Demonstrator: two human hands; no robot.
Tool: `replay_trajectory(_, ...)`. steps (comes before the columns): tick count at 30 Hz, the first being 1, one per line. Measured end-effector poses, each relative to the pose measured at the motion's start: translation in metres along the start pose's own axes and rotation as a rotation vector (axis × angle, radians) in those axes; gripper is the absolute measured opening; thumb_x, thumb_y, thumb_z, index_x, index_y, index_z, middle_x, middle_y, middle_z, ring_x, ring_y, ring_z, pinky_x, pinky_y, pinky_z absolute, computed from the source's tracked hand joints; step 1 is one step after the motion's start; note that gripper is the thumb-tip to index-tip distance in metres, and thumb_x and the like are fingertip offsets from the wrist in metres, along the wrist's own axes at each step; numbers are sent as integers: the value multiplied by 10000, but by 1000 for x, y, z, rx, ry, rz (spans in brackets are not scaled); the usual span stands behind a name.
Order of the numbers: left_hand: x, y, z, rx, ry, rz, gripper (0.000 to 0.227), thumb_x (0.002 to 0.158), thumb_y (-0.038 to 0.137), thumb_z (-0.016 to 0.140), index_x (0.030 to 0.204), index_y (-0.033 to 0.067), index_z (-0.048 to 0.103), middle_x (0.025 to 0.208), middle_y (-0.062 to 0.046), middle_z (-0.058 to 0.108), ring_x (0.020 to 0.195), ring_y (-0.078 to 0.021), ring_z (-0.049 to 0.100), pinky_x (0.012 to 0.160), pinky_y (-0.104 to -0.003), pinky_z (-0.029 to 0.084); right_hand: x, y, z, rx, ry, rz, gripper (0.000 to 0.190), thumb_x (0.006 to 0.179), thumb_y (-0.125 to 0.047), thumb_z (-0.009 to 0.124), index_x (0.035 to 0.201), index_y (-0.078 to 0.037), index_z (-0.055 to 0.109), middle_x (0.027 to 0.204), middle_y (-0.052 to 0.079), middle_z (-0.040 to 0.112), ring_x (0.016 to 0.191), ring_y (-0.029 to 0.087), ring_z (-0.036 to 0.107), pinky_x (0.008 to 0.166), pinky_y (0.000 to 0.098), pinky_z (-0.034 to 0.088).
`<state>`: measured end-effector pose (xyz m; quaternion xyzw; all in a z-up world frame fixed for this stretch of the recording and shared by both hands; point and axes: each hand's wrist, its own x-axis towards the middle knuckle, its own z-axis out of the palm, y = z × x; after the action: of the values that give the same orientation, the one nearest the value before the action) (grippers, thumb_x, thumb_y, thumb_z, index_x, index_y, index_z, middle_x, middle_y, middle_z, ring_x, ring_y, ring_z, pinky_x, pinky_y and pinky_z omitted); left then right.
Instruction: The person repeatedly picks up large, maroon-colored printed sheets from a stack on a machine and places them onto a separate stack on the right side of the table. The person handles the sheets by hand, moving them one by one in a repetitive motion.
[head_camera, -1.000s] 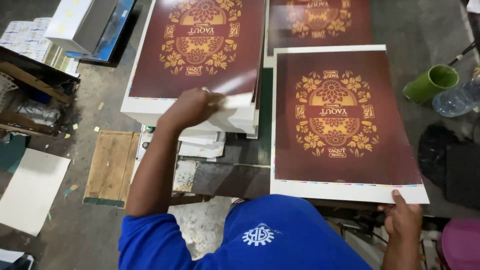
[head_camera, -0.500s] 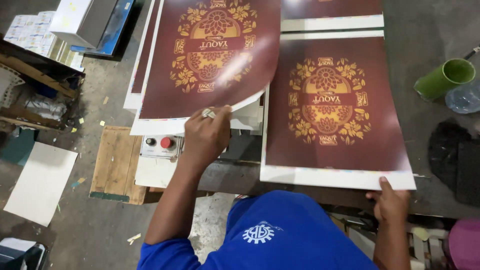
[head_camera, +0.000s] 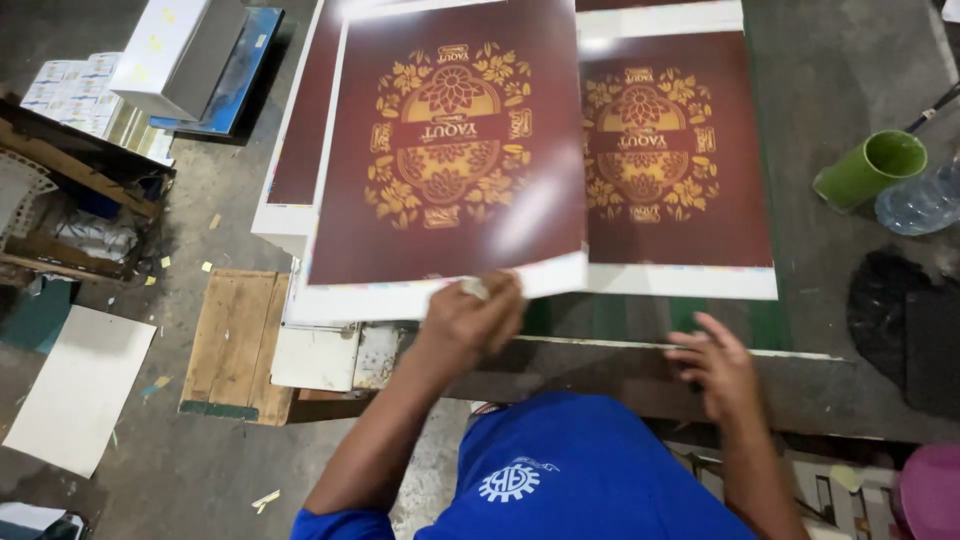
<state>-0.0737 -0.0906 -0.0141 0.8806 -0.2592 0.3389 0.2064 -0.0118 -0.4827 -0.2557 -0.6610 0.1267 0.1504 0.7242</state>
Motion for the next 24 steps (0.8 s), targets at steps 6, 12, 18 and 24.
replay_trajectory(6, 0, 51, 66, -133, -352, 67, 157, 897, 178, 733, 916, 32, 679, 1110, -157, 718, 1082, -298, 704, 929, -443, 584, -23, 5, 78, 307, -657, -106, 396, 1009, -254, 577, 1324, -21, 516, 1164, 52, 671, 1033, 180, 705, 782, 377, 654)
replay_trajectory(12, 27, 27, 41, -90, -247, 192, 174, 884, 167, 701, 970, 23, 654, 980, -120, 718, 1052, -295, 729, 955, -473, 583, -34, -44, 69, 425, -275, -157, 207, 1055, -135, 570, 1218, -8, 572, 1007, 111, 697, 807, 193, 684, 578, 357, 585)
replay_trajectory(18, -10, -119, 44, 103, -374, -299, 259, 1031, 301, 643, 1173, 104, 732, 1284, -128, 742, 1104, -310, 742, 950, -449, 573, -43, -23, -7, 403, 110, -306, 238, 1075, -100, 596, 1311, -79, 568, 1022, 59, 665, 763, 146, 620, 554, 293, 508)
replay_trajectory(24, 7, -155, 16, 210, -577, -142, 804, 768, 576, 769, 1298, -16, 644, 1434, -222, 555, 1335, -383, 474, 1084, -539, 382, -47, 12, -80, 323, 247, -218, 250, 1094, -110, 597, 1339, -87, 556, 1072, 41, 670, 817, 161, 621, 599, 342, 488)
